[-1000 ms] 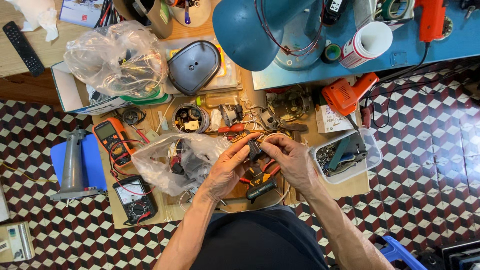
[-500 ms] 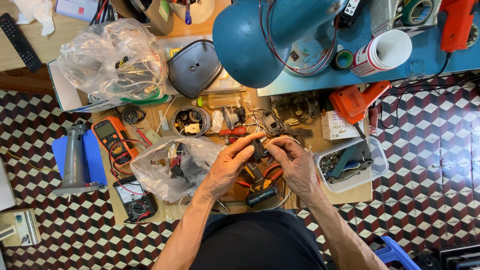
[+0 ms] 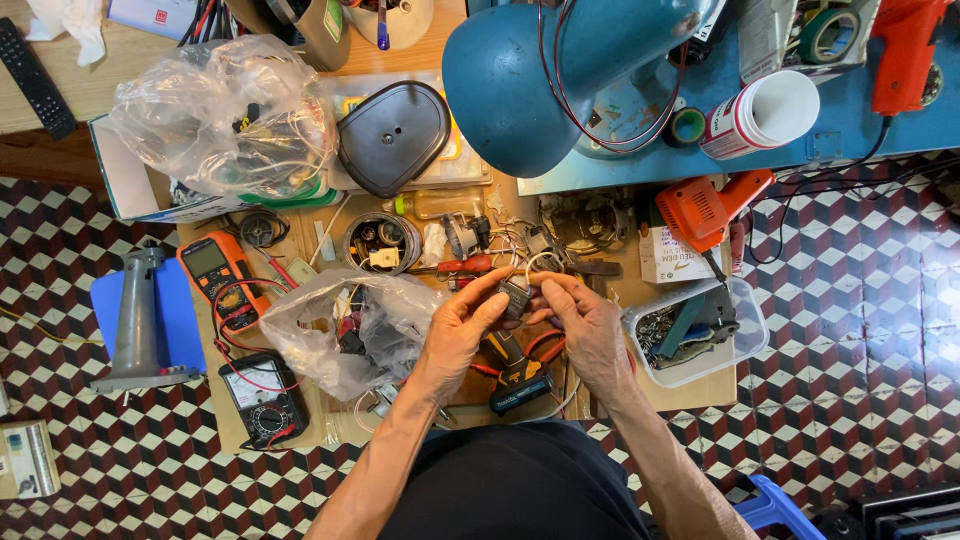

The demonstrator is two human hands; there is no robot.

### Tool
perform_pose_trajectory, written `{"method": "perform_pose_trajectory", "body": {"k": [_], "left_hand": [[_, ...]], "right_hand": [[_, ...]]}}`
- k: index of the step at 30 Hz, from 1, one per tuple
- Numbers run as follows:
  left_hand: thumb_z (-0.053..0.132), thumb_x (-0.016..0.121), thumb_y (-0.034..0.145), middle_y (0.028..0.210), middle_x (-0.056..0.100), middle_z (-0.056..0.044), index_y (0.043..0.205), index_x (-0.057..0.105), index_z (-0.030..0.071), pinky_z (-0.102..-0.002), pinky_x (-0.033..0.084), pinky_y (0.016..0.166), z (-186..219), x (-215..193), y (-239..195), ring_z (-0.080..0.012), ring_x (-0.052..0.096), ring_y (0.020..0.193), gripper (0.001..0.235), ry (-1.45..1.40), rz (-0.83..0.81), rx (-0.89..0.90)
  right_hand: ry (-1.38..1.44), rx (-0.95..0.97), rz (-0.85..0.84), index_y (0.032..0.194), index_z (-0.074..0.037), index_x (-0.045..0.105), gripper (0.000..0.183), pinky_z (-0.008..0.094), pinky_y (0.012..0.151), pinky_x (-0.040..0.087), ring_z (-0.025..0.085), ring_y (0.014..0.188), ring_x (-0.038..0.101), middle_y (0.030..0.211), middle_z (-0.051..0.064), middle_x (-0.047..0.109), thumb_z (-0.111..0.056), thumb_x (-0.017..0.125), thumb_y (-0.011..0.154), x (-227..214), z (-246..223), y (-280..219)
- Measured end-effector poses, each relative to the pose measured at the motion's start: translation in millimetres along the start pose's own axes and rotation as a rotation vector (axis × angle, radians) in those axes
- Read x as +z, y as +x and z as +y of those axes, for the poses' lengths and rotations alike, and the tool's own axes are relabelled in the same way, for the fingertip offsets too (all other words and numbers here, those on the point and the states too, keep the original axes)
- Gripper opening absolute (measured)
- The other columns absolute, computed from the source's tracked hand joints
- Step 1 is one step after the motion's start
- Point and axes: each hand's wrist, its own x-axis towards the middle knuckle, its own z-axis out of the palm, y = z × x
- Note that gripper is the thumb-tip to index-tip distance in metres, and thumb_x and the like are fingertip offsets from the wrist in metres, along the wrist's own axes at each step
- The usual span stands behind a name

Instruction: The person rummages through a plastic bag of electrical parts, selects a small black component, and tests it with a multimeter. They then connect wires to a motor, test it with the multimeter, and use a hammer to tap the motor casing while inspecting it.

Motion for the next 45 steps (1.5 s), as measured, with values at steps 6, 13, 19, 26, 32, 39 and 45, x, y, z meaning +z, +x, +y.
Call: {"method": "perform_pose_trajectory", "body": {"k": [6,13,19,26,32,39,45], "left_hand": [[0.012,0.064,0.098,0.121,0.070,-0.008,0.150,0.050,0.002,-0.028,0.057,0.093,-20.5,-2.8,-6.9,-0.0133,0.068,0.103,0.055,-0.060,0.037,-0.007],[0.012,0.066,0.096,0.122,0.069,-0.009,0.148,0.050,0.001,-0.028,0.058,0.094,-25.7,1.9,-16.5,-0.0133,0.069,0.104,0.056,-0.060,0.065,0.024],[0.014,0.067,0.096,0.123,0.069,-0.010,0.149,0.049,0.001,-0.028,0.058,0.094,-29.1,1.5,-28.4,-0.0141,0.070,0.103,0.058,-0.036,0.065,0.038],[0.013,0.066,0.096,0.124,0.069,-0.010,0.149,0.049,0.001,-0.028,0.059,0.094,-36.6,3.9,-36.4,-0.0142,0.070,0.103,0.057,-0.084,0.070,0.058],[0.012,0.066,0.096,0.123,0.069,-0.010,0.148,0.050,0.001,-0.028,0.059,0.092,-42.5,3.6,-41.1,-0.0150,0.071,0.103,0.055,-0.113,0.064,0.071],[0.013,0.067,0.096,0.124,0.069,-0.012,0.148,0.051,0.001,-0.027,0.060,0.091,-50.4,4.1,-45.2,-0.0157,0.071,0.103,0.056,-0.112,0.058,0.078],[0.014,0.065,0.096,0.126,0.067,-0.013,0.149,0.049,0.004,-0.030,0.061,0.091,-47.0,7.4,-54.5,-0.0170,0.071,0.104,0.057,-0.016,0.071,0.050]], "right_hand": [[0.177,0.039,-0.008,0.134,0.002,0.058,0.040,0.024,0.081,0.059,0.012,0.095,0.072,0.113,0.012,0.075,-0.021,0.058,0.101,-0.5,4.9,-6.3],[0.169,0.008,0.036,0.134,0.002,0.060,0.040,0.025,0.083,0.058,0.012,0.093,0.069,0.117,0.013,0.072,-0.011,0.066,0.097,2.5,14.0,-15.9],[0.132,-0.031,0.026,0.134,0.001,0.060,0.041,0.026,0.083,0.061,0.012,0.096,0.070,0.116,0.012,0.072,-0.009,0.066,0.095,4.6,18.5,-26.1],[0.125,-0.024,0.024,0.135,0.000,0.060,0.043,0.026,0.082,0.060,0.013,0.093,0.069,0.117,0.012,0.071,-0.010,0.068,0.094,4.8,20.3,-34.8],[0.135,-0.043,0.015,0.135,-0.001,0.060,0.043,0.025,0.083,0.060,0.012,0.096,0.070,0.116,0.011,0.071,-0.010,0.069,0.094,3.6,22.8,-40.3],[0.145,-0.052,0.020,0.134,0.000,0.060,0.043,0.028,0.081,0.062,0.014,0.097,0.070,0.115,0.011,0.071,-0.010,0.068,0.093,1.8,27.5,-48.1],[0.121,-0.061,0.025,0.135,-0.001,0.059,0.044,0.026,0.089,0.062,0.013,0.104,0.071,0.118,0.011,0.071,-0.011,0.067,0.093,0.8,29.7,-55.1]]}}
